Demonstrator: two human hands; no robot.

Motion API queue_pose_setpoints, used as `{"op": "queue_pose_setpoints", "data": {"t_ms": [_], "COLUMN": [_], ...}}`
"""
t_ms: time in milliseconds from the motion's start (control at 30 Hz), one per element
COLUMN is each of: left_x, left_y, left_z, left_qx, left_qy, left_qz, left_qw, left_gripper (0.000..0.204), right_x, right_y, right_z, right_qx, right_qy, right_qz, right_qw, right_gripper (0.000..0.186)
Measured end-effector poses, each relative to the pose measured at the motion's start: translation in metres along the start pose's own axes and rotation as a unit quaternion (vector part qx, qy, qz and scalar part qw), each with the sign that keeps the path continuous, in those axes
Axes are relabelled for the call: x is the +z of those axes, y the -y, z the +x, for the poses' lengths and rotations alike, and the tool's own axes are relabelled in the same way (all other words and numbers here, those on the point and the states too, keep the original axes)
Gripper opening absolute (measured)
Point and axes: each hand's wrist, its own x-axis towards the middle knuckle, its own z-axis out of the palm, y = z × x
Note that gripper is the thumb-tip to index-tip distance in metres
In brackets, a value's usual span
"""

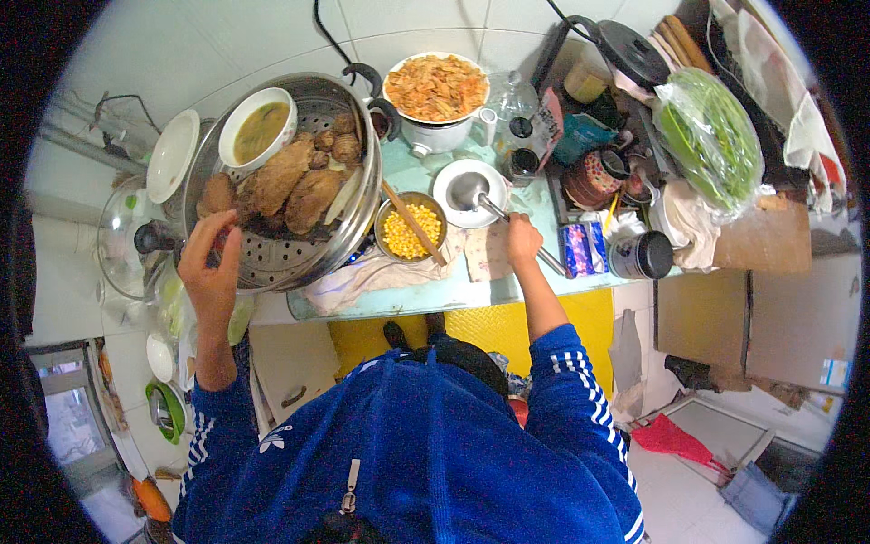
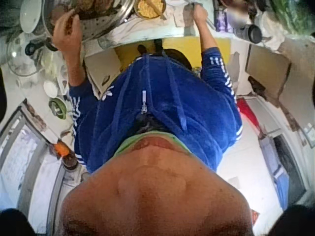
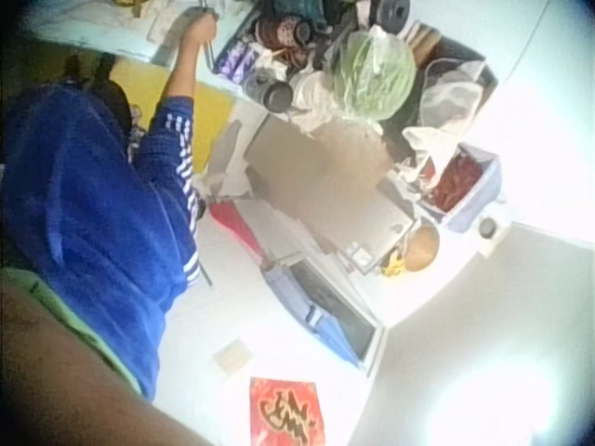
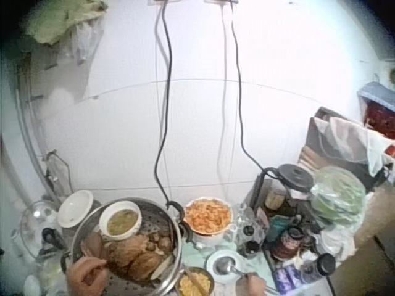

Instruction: The person places dried bamboo shoots and meatballs into a steamer basket, adds broth, and covers the steamer. They then wash a bowl and a metal pot in the sink.

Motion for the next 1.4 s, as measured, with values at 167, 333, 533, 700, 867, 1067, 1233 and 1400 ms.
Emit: {"op": "queue_pose_setpoints", "data": {"t_ms": [167,333,533,700,867,1067,1233,1400], "left_x": [0.006,0.027,0.041,0.052,0.056,0.046,0.028,0.001], "left_y": [-0.017,-0.028,-0.028,-0.032,-0.041,-0.038,-0.027,-0.006], "left_z": [-0.02,-0.041,-0.048,-0.048,-0.046,-0.047,-0.06,-0.079], "left_qx": [0.035,0.01,-0.038,-0.045,-0.048,-0.061,-0.094,-0.117], "left_qy": [-0.012,0.084,0.093,0.099,0.105,0.1,0.07,0.057], "left_qz": [-0.057,-0.127,-0.146,-0.157,-0.151,-0.159,-0.162,-0.123], "left_qw": [0.998,0.988,0.984,0.982,0.982,0.98,0.98,0.984], "left_gripper": [0.018,0.014,0.014,0.013,0.012,0.011,0.012,0.013], "right_x": [-0.003,-0.008,-0.007,0.003,0.002,-0.01,-0.019,-0.039], "right_y": [0.0,0.001,-0.001,0.001,0.009,0.007,0.018,0.029], "right_z": [0.01,0.03,0.051,0.075,0.093,0.067,0.044,0.015], "right_qx": [-0.006,0.005,0.02,0.033,0.005,-0.023,-0.044,-0.036], "right_qy": [0.001,0.084,0.093,0.093,0.068,0.095,0.055,0.046], "right_qz": [0.015,0.017,0.051,0.029,0.009,0.004,0.027,0.029], "right_qw": [1.0,0.996,0.994,0.995,0.998,0.995,0.997,0.998], "right_gripper": [0.018,0.019,0.018,0.018,0.015,0.018,0.019,0.032]}}
